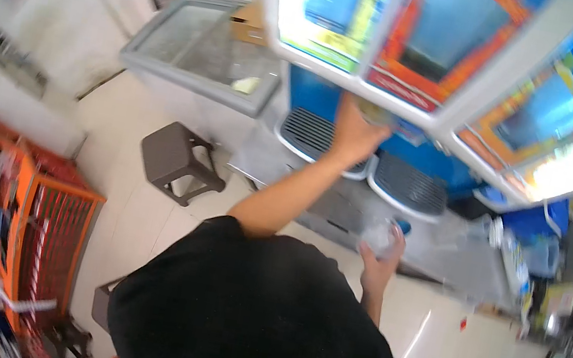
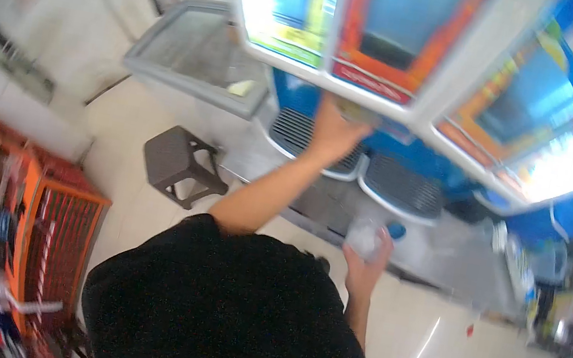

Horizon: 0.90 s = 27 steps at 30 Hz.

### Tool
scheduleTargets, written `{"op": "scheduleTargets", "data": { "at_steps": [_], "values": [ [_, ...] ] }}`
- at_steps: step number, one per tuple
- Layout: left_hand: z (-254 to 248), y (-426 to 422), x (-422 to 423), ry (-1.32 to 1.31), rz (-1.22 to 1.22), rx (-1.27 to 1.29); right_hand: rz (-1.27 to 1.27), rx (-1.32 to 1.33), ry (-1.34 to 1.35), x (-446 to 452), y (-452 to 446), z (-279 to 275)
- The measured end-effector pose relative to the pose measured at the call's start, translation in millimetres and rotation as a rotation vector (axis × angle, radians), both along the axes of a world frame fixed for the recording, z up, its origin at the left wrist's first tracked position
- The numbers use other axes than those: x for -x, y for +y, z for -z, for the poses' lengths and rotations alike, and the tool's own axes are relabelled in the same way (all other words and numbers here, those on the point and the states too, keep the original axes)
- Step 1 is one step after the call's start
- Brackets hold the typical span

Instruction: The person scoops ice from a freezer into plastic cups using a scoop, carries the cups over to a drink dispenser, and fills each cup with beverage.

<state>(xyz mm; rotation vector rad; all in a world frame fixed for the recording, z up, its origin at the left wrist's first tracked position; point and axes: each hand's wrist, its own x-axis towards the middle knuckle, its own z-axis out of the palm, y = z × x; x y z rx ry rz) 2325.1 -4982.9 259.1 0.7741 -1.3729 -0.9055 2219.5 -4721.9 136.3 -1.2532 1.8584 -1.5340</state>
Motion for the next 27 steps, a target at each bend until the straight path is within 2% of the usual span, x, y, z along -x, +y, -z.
{"op": "scheduleTargets", "data": {
  "at_steps": [2,4,6,8,12,15,18,21,24,27],
  "values": [
    [-6,1,-2,0.029,-0.022,0.021,0.020,0.010,-0.103,-5,-3,-1],
    [6,-1,2,-0.071,-0.126,-0.043,-0.007,0.069,-0.177,-11,-6,-12],
    [8,-4,4,-0.023,-0.086,-0.067,-0.069,0.042,-0.162,-7,-8,-15],
    [21,-9,12,-0.010,-0.136,-0.002,-0.106,0.019,-0.253,-9,-12,-22],
    [16,-4,12,-0.122,-0.152,-0.078,-0.152,0.026,-0.216,-11,-12,-31],
    [28,-11,16,-0.148,-0.189,-0.076,-0.190,0.035,-0.053,3,-23,-7],
    [33,-14,22,-0.138,-0.183,-0.098,-0.225,0.040,-0.048,5,-28,-7],
    [33,-12,22,-0.144,-0.184,-0.119,-0.240,0.034,-0.160,-2,-30,-18],
    [25,-11,19,-0.108,-0.138,-0.152,-0.216,-0.005,-0.081,1,-30,-25],
    [35,-17,26,-0.126,-0.151,-0.175,-0.271,0.000,-0.101,21,-34,4]
  ]
}}
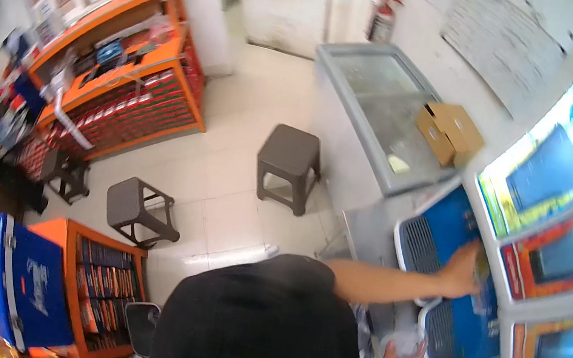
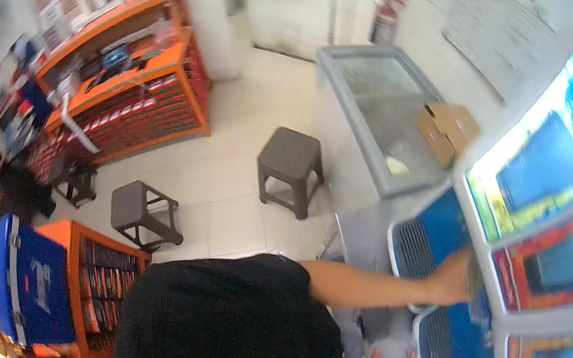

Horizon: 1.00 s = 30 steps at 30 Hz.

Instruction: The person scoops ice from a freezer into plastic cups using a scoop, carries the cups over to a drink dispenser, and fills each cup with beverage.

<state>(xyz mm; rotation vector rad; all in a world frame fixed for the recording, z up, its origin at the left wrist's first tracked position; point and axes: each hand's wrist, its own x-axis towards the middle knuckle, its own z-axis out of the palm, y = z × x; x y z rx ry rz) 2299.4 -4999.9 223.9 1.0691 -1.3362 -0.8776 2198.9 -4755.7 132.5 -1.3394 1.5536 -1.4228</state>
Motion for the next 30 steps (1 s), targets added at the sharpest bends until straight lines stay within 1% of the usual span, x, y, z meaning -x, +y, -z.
{"op": "scheduleTargets", "data": {
  "at_steps": [1,2,3,4,5,6,7,9,10,14,17,18,20,24,25,26,27,28,29,30],
  "values": [
    [-14,9,-7,0.107,0.012,-0.021,-0.008,-0.005,0.024,-4,2,-8],
    [-24,13,-15,0.126,0.023,0.073,-0.011,0.033,-0.083,-11,3,-12],
    [-26,13,-17,0.116,0.052,0.030,0.125,-0.009,0.095,-15,4,-14],
    [-59,31,-33,0.031,0.079,-0.050,0.109,-0.016,0.091,-21,5,-30],
    [-43,23,-25,0.079,0.084,0.024,0.119,-0.056,0.127,-14,7,-21],
    [-49,25,-26,0.103,0.130,0.039,0.113,-0.017,0.178,-14,7,-23],
    [-29,12,-19,0.151,0.201,0.109,0.097,0.022,0.184,-12,7,-22],
    [-26,13,-15,0.133,0.152,0.142,0.110,0.004,0.033,-14,13,-23],
    [-26,14,-16,0.122,0.142,0.154,0.113,-0.013,0.002,-14,13,-27],
    [-30,13,-16,0.140,0.203,0.149,0.120,0.011,-0.113,-15,15,-26],
    [-26,12,-16,0.151,0.205,0.153,0.137,0.008,-0.119,-16,18,-28],
    [-29,13,-18,0.110,0.192,0.166,0.141,0.011,-0.129,-16,19,-27],
    [-33,16,-19,0.141,0.195,0.136,0.147,0.019,-0.149,-16,19,-24],
    [-33,17,-19,0.131,0.141,0.126,0.151,0.019,0.086,-14,22,-31],
    [-40,19,-21,0.189,0.173,0.091,0.139,0.037,0.149,-12,23,-29],
    [-42,20,-20,0.225,0.152,0.177,0.141,-0.004,0.103,-15,23,-34],
    [-38,17,-22,0.180,0.126,0.160,0.169,0.012,0.094,-15,22,-24],
    [-43,23,-23,0.065,0.020,0.103,0.198,-0.009,0.047,-14,19,-16],
    [-28,12,-14,0.126,0.038,-0.033,0.183,-0.007,0.033,-7,18,-1],
    [-22,11,-12,0.106,0.008,0.018,0.168,-0.018,0.016,-15,19,-16]
  ]
}}
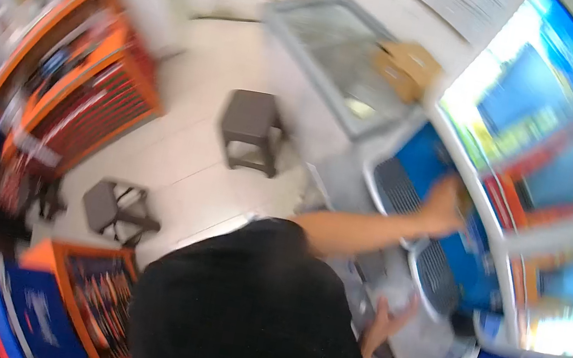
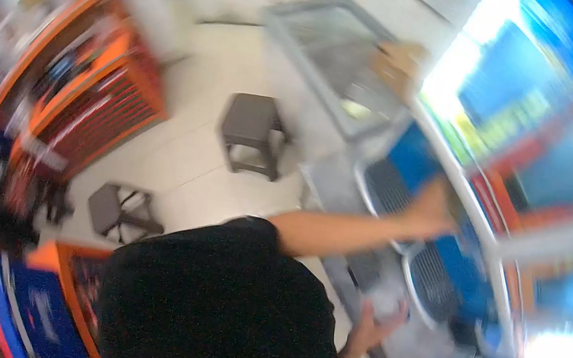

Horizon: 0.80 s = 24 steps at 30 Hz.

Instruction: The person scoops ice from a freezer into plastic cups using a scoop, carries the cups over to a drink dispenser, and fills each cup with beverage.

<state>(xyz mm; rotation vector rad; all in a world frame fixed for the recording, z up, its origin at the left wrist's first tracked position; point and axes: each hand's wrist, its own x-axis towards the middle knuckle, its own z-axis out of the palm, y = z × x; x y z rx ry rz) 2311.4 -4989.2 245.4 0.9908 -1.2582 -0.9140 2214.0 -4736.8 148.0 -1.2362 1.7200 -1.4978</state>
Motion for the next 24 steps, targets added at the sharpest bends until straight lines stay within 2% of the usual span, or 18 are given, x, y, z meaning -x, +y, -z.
{"op": "scheduleTargets", "data": {
  "at_steps": [1,2,3,4,5,6,12,14,17,20,23,24],
  "values": [
    [2,-1,3,-0.097,-0.063,-0.012,-0.054,-0.020,-0.130,2,-2,2],
    [9,-3,7,-0.093,-0.106,0.052,-0.066,-0.033,-0.039,4,-5,3],
    [13,-8,14,-0.153,-0.098,-0.057,-0.061,-0.040,0.058,11,-7,10],
    [18,-8,17,-0.087,-0.150,0.056,-0.097,-0.008,0.213,31,-9,32],
    [17,-8,15,-0.101,-0.116,-0.009,-0.157,0.012,0.215,39,-17,43],
    [16,-9,8,-0.114,-0.075,0.075,-0.195,0.025,0.206,31,-23,38],
    [28,-20,17,-0.110,-0.088,0.050,-0.306,0.079,0.163,26,-53,27],
    [23,-15,13,-0.066,-0.044,0.080,-0.312,0.089,0.154,29,-61,25],
    [2,2,-1,-0.085,-0.002,-0.050,-0.293,0.095,0.145,32,-66,28],
    [6,-4,2,-0.079,0.016,-0.009,-0.246,0.101,0.133,41,-69,28],
    [19,-13,17,-0.036,-0.146,0.118,-0.182,0.107,0.115,52,-70,33],
    [21,-13,14,-0.051,-0.132,0.116,-0.156,0.107,0.112,53,-69,31]
  ]
}}
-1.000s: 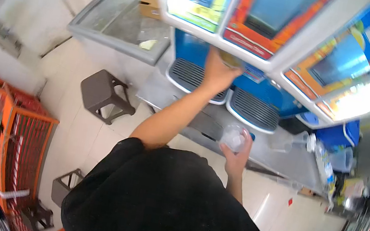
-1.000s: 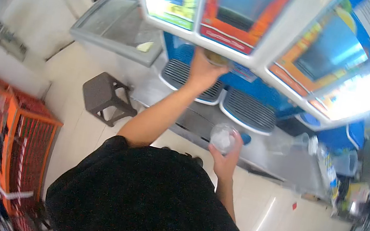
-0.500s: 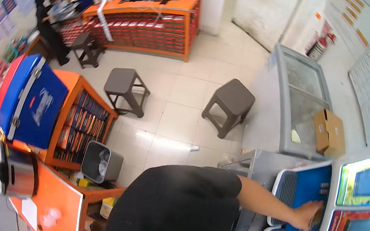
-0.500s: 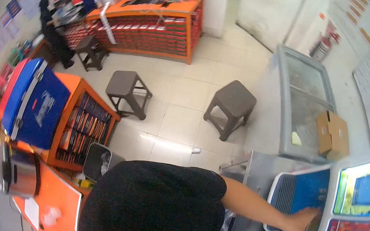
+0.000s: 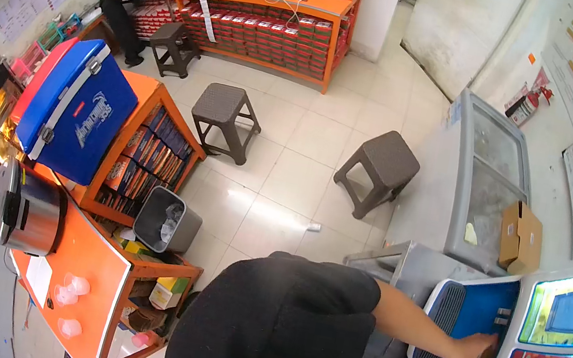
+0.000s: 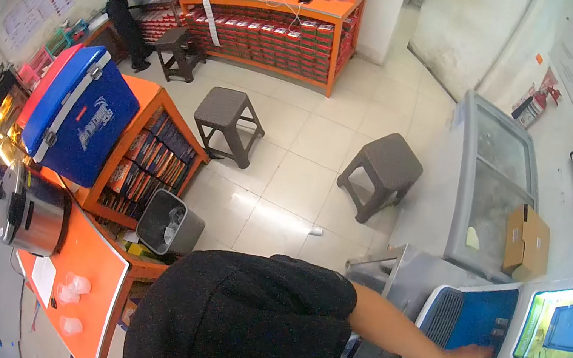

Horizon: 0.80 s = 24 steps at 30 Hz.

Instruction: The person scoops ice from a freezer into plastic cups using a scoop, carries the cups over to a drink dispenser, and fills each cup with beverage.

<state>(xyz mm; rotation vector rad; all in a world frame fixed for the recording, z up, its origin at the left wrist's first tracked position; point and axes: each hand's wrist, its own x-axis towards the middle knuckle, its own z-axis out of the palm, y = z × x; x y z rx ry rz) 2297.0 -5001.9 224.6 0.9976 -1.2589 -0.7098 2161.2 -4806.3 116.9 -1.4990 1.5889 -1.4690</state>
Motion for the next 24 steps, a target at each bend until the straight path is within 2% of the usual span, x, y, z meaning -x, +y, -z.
{"op": "scheduleTargets", "data": {
  "at_steps": [2,3,4,5,6,7,8,9,10,11,12,13,17,23,24],
  "values": [
    [-4,-1,-6,-0.018,0.069,-0.007,0.004,0.005,-0.073,-7,5,-16],
    [-3,-1,1,0.038,0.051,-0.157,-0.007,-0.039,-0.060,-11,7,-21],
    [17,-12,17,-0.039,-0.111,-0.066,0.013,-0.082,-0.045,-9,7,-20],
    [-8,1,-8,0.002,0.095,-0.204,0.024,-0.014,0.021,-3,7,-8],
    [-20,13,-18,-0.070,0.101,-0.258,-0.028,-0.128,-0.232,-18,13,-27],
    [-31,16,-29,0.024,0.290,-0.264,-0.032,-0.110,-0.276,-27,15,-36],
    [-14,11,-17,0.051,0.140,-0.169,-0.011,-0.007,-0.186,-23,8,-22],
    [-41,30,-25,0.020,0.125,-0.146,0.037,0.005,-0.175,-29,13,-35],
    [-46,31,-27,0.071,0.180,-0.070,0.124,0.022,0.033,-21,13,-18],
    [-37,24,-22,0.182,0.271,-0.042,0.137,0.086,0.122,-23,16,-23],
    [-36,23,-18,0.196,0.276,-0.017,0.127,-0.044,-0.112,-30,20,-38],
    [-25,19,-16,0.137,0.254,-0.004,0.098,0.022,-0.246,-29,21,-27],
    [-27,16,-16,0.247,0.384,-0.022,0.121,0.038,-0.320,-33,30,-33],
    [-34,20,-23,0.095,0.324,-0.024,0.165,0.029,-0.311,-37,45,-35],
    [-27,13,-23,0.134,0.368,0.002,0.170,0.028,-0.313,-38,47,-35]
  ]
}}
